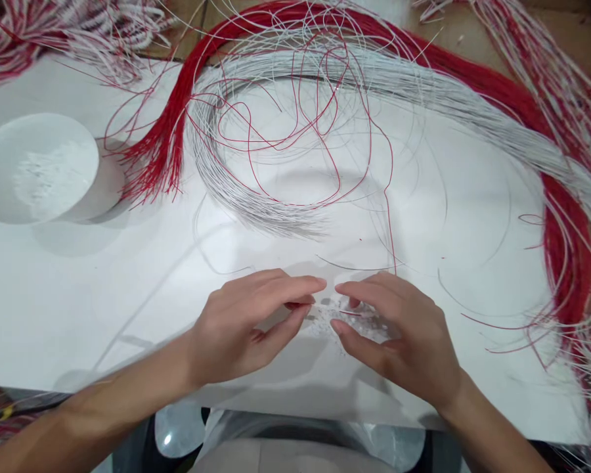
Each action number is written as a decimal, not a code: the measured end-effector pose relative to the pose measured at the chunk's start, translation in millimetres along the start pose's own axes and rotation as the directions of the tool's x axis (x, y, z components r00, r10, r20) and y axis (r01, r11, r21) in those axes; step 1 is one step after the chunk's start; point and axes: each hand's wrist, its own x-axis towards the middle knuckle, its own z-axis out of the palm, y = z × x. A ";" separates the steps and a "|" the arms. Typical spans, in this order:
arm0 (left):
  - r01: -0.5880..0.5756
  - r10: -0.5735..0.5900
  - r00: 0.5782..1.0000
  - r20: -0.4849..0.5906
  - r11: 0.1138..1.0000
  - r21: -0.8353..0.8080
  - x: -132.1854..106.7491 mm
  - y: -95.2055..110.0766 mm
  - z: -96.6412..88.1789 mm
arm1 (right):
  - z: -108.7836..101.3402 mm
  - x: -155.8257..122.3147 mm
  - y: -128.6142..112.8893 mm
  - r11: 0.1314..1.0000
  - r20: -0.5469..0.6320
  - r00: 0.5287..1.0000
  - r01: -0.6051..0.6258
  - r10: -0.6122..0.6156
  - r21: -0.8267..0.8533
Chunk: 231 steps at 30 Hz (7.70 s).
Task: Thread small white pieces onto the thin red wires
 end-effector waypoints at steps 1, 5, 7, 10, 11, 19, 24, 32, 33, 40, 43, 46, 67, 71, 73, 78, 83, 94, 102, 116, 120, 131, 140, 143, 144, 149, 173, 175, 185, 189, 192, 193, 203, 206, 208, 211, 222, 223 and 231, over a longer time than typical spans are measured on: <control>-0.002 0.002 1.000 0.007 1.000 0.000 0.3 0.7 0.5 | 0.8 -0.6 0.0 1.000 0.002 1.000 0.009 -0.009 -0.015; -0.007 0.007 1.000 0.022 1.000 0.022 0.3 3.5 3.1 | 4.3 -3.2 -0.2 0.998 0.026 0.999 0.035 -0.034 -0.047; -0.019 0.018 0.999 0.038 0.999 0.026 -0.2 4.3 4.3 | 5.4 -4.2 -0.3 0.999 0.050 0.998 0.038 -0.036 -0.039; -0.027 0.026 0.997 0.068 0.999 0.020 -0.8 4.4 5.2 | 5.2 -4.6 -0.9 0.999 0.070 0.997 0.030 -0.029 -0.012; -0.024 0.023 0.997 0.071 1.000 0.020 -0.8 4.3 5.3 | 4.8 -4.4 -1.1 1.000 0.068 0.997 0.025 -0.024 -0.006; 0.026 -0.027 0.999 0.041 0.999 0.023 1.0 5.0 3.9 | -0.3 -1.4 -0.9 0.999 -0.004 1.000 -0.016 0.016 0.031; 0.034 -0.035 0.999 0.028 0.999 0.011 0.5 4.6 4.7 | -1.4 -0.5 0.7 0.998 -0.016 1.000 -0.022 0.023 0.053; 0.017 -0.017 1.000 0.006 0.999 0.032 -0.6 -0.3 4.1 | -7.0 -0.2 0.8 0.998 0.028 0.999 -0.031 0.029 0.060; 0.030 -0.031 1.000 0.000 0.998 0.047 -0.3 -0.9 3.6 | -8.0 0.2 1.0 0.998 0.018 0.999 -0.041 0.040 0.057; -0.002 -0.034 0.970 0.239 0.989 0.149 -4.3 -5.7 5.4 | -11.7 2.8 2.9 0.993 -0.118 0.989 -0.084 0.093 0.082; -0.044 -0.005 0.959 0.283 0.985 0.166 -7.3 -8.4 9.0 | -11.5 3.2 2.1 0.993 -0.118 0.988 -0.089 0.097 0.076; -0.069 0.018 0.953 0.302 0.985 0.159 -8.2 -11.3 11.0 | -11.7 3.1 0.5 0.993 -0.116 0.988 -0.090 0.097 0.071; 0.565 -0.571 0.801 0.181 0.621 -0.543 8.7 -3.1 -4.7 | -14.4 1.6 -14.2 0.986 -0.116 0.989 -0.069 0.087 0.152; 0.552 -0.556 0.813 0.173 0.642 -0.531 8.9 -2.1 -5.3 | -13.2 2.4 -15.0 0.986 -0.130 0.987 -0.073 0.093 0.150; 0.536 -0.537 0.827 0.167 0.662 -0.523 9.5 -2.3 -5.5 | -13.2 3.0 -15.1 0.988 -0.130 0.988 -0.069 0.087 0.135; 0.521 -0.513 0.841 0.169 0.686 -0.509 11.1 -3.1 -5.8 | -14.5 3.4 -15.3 0.992 -0.126 0.989 -0.066 0.080 0.110; 0.522 -0.514 0.840 0.172 0.681 -0.514 11.2 -3.5 -5.2 | -14.4 3.0 -14.8 0.991 -0.128 0.988 -0.072 0.086 0.113; 0.533 -0.525 0.834 0.172 0.683 -0.499 10.7 -2.0 -5.3 | -13.3 3.1 -14.5 0.992 -0.147 0.986 -0.065 0.080 0.108; 0.546 -0.546 0.817 0.185 0.630 -0.552 10.8 -3.0 -4.6 | -12.9 2.0 -14.2 0.993 -0.141 0.987 -0.063 0.077 0.103; 0.551 -0.554 0.811 0.190 0.611 -0.568 10.9 -1.9 -4.9 | -13.5 2.6 -14.0 0.996 -0.164 0.985 -0.046 0.058 0.077; 0.592 -0.600 0.772 0.213 0.554 -0.585 10.9 0.0 -4.8 | -12.4 2.0 -13.6 0.996 -0.135 0.990 -0.029 0.040 0.084; 0.604 -0.629 0.749 0.205 0.523 -0.602 9.1 3.0 -3.7 | -10.7 -1.6 -11.2 0.997 -0.064 0.998 0.012 -0.008 0.073; 0.574 -0.592 0.780 0.200 0.552 -0.605 8.4 1.6 -2.7 | -10.2 -0.5 -11.0 0.998 -0.047 0.999 0.024 -0.021 0.056; 0.555 -0.565 0.801 0.198 0.576 -0.601 8.0 0.4 -2.4 | -11.5 -1.0 -10.8 0.999 -0.041 0.999 0.025 -0.023 0.047; 0.553 -0.560 0.804 0.201 0.578 -0.600 7.8 0.1 -2.4 | -11.9 -1.1 -10.8 0.999 -0.040 0.999 0.024 -0.022 0.044; 0.554 -0.554 0.805 0.211 0.576 -0.601 6.6 -0.2 -2.7 | -12.0 -1.0 -10.7 0.998 -0.038 0.999 0.017 -0.015 0.053; 0.435 -0.390 0.900 0.194 0.769 -0.470 7.2 2.2 -2.0 | -9.8 -2.6 -10.0 0.991 -0.040 0.999 -0.016 0.022 0.131; 0.420 -0.365 0.908 0.208 0.795 -0.437 6.7 4.5 0.6 | -6.7 -2.9 -10.5 0.990 -0.039 0.999 -0.009 0.014 0.143; 0.230 -0.203 0.960 0.190 0.964 -0.131 3.8 1.8 6.2 | -12.7 0.9 -9.9 0.988 -0.070 0.995 -0.063 0.073 0.138; 0.086 -0.101 0.964 0.246 0.994 0.070 2.9 -6.8 6.4 | -15.7 3.6 -9.9 0.985 -0.096 0.989 -0.094 0.109 0.145; 0.060 -0.091 0.960 0.265 0.991 0.122 1.9 -8.2 8.8 | -14.6 4.0 -10.0 0.985 -0.103 0.989 -0.091 0.107 0.149; 0.060 -0.093 0.959 0.266 0.990 0.130 1.7 -8.0 9.6 | -14.2 4.0 -10.0 0.985 -0.105 0.989 -0.090 0.106 0.148; 0.146 -0.147 0.970 0.195 0.989 0.018 1.8 -7.6 11.3 | -13.5 3.5 -8.6 0.986 -0.094 0.990 -0.091 0.104 0.138; 0.375 -0.349 0.925 0.153 0.903 -0.208 6.3 -2.6 6.7 | -12.7 4.0 -9.4 0.986 -0.102 0.989 -0.092 0.107 0.142; 0.525 -0.500 0.850 0.166 0.774 -0.353 9.1 0.1 2.9 | -12.6 4.1 -10.4 0.985 -0.105 0.989 -0.088 0.104 0.146; 0.645 -0.627 0.742 0.238 0.570 -0.509 10.6 0.4 -1.3 | -12.9 3.9 -11.6 0.985 -0.106 0.990 -0.078 0.095 0.151; 0.655 -0.645 0.710 0.283 0.458 -0.600 8.6 -6.6 -2.7 | -12.5 1.8 -11.6 0.983 -0.114 0.988 -0.088 0.107 0.161; 0.652 -0.640 0.715 0.282 0.465 -0.598 8.9 -6.4 -2.8 | -12.6 1.4 -11.5 0.983 -0.114 0.988 -0.088 0.107 0.159; 0.625 -0.607 0.741 0.287 0.466 -0.627 10.5 -6.2 -2.6 | -13.3 1.3 -10.7 0.984 -0.113 0.989 -0.078 0.097 0.162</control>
